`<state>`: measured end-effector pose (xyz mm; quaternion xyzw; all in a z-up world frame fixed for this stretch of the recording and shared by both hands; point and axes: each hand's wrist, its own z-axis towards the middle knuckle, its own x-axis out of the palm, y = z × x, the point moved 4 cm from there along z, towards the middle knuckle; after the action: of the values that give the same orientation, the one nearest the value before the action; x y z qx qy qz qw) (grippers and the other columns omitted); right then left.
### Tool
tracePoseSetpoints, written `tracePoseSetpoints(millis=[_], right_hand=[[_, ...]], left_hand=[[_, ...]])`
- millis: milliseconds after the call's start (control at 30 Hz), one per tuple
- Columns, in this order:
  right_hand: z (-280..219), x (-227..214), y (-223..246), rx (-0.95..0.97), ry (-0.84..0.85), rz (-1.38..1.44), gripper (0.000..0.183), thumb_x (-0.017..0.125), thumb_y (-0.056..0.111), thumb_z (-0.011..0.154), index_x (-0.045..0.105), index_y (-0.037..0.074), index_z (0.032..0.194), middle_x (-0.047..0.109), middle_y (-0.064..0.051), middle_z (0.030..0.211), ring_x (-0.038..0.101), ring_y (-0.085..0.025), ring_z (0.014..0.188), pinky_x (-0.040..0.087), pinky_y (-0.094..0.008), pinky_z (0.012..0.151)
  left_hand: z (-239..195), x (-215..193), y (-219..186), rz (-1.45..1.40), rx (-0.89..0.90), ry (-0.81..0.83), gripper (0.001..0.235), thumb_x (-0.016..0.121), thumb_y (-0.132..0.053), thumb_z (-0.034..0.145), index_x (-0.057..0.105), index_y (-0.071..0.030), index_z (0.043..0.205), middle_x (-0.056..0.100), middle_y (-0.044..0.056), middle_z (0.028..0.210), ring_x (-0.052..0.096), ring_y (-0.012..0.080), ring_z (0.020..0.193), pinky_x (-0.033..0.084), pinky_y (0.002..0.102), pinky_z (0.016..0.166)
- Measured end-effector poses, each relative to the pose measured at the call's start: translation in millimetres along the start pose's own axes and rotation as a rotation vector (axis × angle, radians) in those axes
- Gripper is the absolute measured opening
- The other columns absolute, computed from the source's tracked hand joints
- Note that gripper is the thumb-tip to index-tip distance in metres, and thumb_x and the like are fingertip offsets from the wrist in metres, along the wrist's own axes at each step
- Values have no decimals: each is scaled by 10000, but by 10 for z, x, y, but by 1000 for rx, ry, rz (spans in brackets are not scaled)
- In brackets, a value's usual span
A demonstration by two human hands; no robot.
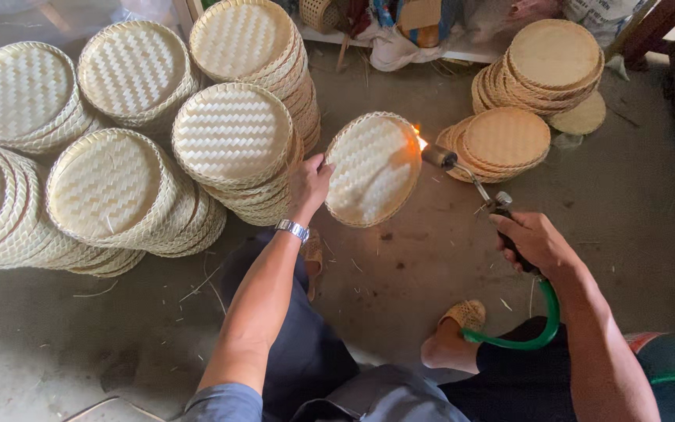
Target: The person uses a handheld blowtorch to apply flame to the surface of round woven trays. They rotate each tray to cover the surface, then place it on a stack of finished trays. The process is repeated for multiple trays.
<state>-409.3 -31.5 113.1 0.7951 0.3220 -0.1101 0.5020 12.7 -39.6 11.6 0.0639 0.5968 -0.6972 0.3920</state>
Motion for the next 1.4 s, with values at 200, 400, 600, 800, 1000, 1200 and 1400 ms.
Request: tracePoseSetpoints(millis=[200,400,600,800,1000,1200,1400], right_hand=[[33,35,114,-59,10,31,475,578,372,1020,602,7,717,503,-53,533,450,-151,444,373,-358,419],[-27,102,275,-79,38,-1,480,572,392,1021,608,21,718,504,-41,538,463,-141,457,386,-343,430],[-113,247,438,-108,31,-47,437,589,362,1007,584,22,732,508,-27,549,464,-138,463,384,-345,432],[-117,343,433,-118,45,-50,435,586,370,1006,596,34,730,515,-30,548,488,-133,464,397,-339,429],[-206,423,371,-100,-37,-40,427,602,343,999,609,10,732,541,-48,553,490,-144,469,391,-337,440],[-307,665,255,-153,113,-11,427,582,345,1014,595,15,745,508,-44,554,466,-143,455,384,-342,429],[-295,510,-172,-245,-180,383,316,635,294,997,589,52,800,560,-35,637,516,-123,501,437,-329,414]], left_hand=[[-18,55,74,12,42,-5,202,689,-245,912,712,-63,994,694,199,793,668,384,730,487,475,646],[-6,107,53,-18,49,5,182,677,-226,922,681,-45,938,658,208,772,638,394,704,476,477,630],[-50,89,-32,86,41,45,231,684,-286,931,674,-58,896,675,184,749,662,370,700,473,477,635],[-81,86,-71,4,90,20,169,646,-242,931,696,-83,957,688,173,792,678,370,740,500,476,649],[-43,130,6,0,61,53,229,679,-260,944,665,-35,908,660,203,777,645,396,735,489,481,664],[-50,112,6,-153,50,-73,200,688,-240,925,699,-43,958,688,144,769,669,301,689,493,442,632],[-109,-22,132,-589,-306,-37,159,721,-156,939,710,2,934,645,86,786,555,213,687,442,390,602]])
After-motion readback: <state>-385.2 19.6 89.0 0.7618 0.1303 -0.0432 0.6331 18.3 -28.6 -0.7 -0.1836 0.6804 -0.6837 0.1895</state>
